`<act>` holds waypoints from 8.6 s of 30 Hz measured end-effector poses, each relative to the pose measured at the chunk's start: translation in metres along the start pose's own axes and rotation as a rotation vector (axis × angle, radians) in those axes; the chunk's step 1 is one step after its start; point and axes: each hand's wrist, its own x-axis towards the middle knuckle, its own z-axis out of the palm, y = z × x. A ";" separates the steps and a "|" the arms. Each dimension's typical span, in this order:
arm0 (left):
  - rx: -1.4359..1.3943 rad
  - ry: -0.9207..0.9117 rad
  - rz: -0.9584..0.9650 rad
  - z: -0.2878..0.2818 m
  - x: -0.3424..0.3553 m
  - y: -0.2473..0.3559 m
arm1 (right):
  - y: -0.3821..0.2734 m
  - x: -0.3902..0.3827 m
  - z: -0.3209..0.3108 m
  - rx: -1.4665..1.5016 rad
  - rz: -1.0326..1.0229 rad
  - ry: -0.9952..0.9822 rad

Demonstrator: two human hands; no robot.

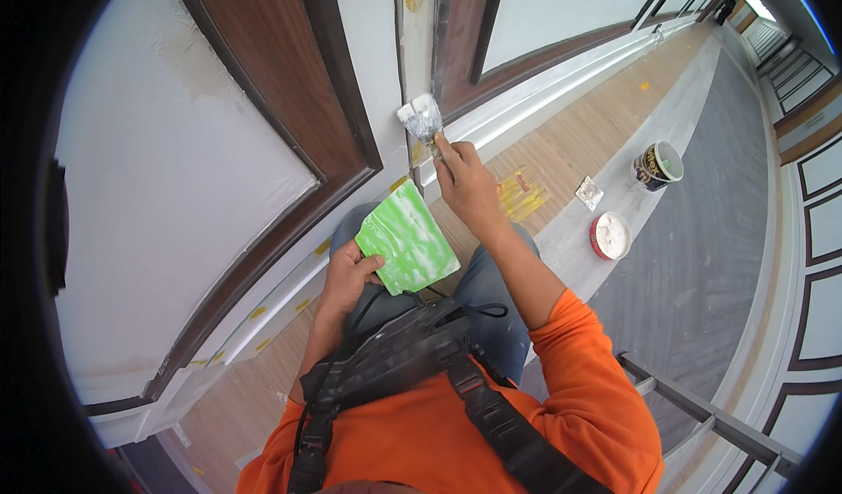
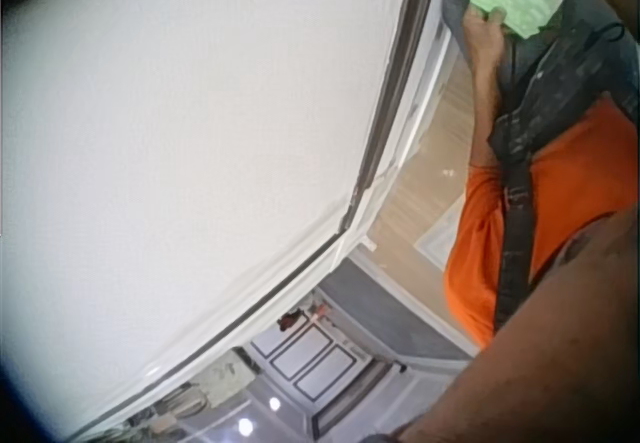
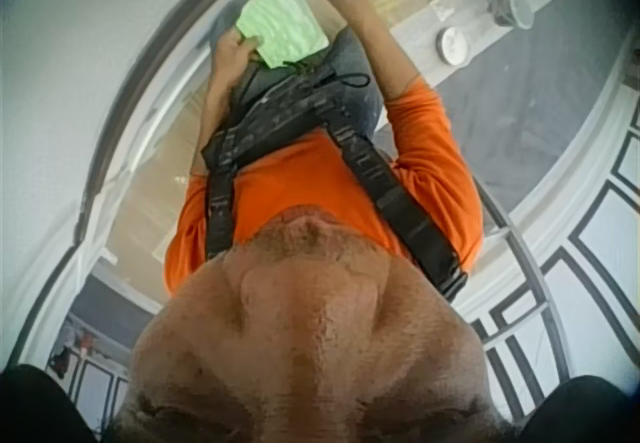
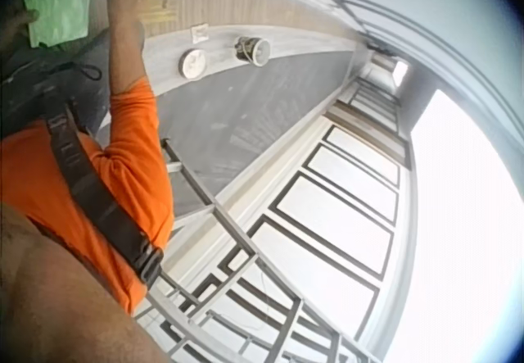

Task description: The person applies white caulk along the vertical seam of a window frame using a putty knife. They repeatedly scoop caulk from a small container onto a green plastic sheet, then spread it into the seam with smooth strokes.

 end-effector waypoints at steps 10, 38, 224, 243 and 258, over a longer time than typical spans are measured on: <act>-0.160 0.060 0.087 -0.002 -0.002 -0.005 | 0.009 -0.035 -0.020 0.574 0.416 -0.155; -0.424 -0.104 0.120 -0.005 0.009 -0.007 | 0.053 0.153 -0.092 -0.465 -0.760 0.152; -0.603 0.036 0.329 -0.012 0.011 -0.027 | -0.001 -0.008 0.021 0.055 0.016 0.093; -0.578 0.030 0.287 -0.014 0.013 -0.029 | 0.031 -0.099 0.010 0.769 0.670 -0.030; -0.487 -0.139 -0.040 0.039 0.061 0.012 | -0.018 -0.080 -0.117 0.228 0.331 0.095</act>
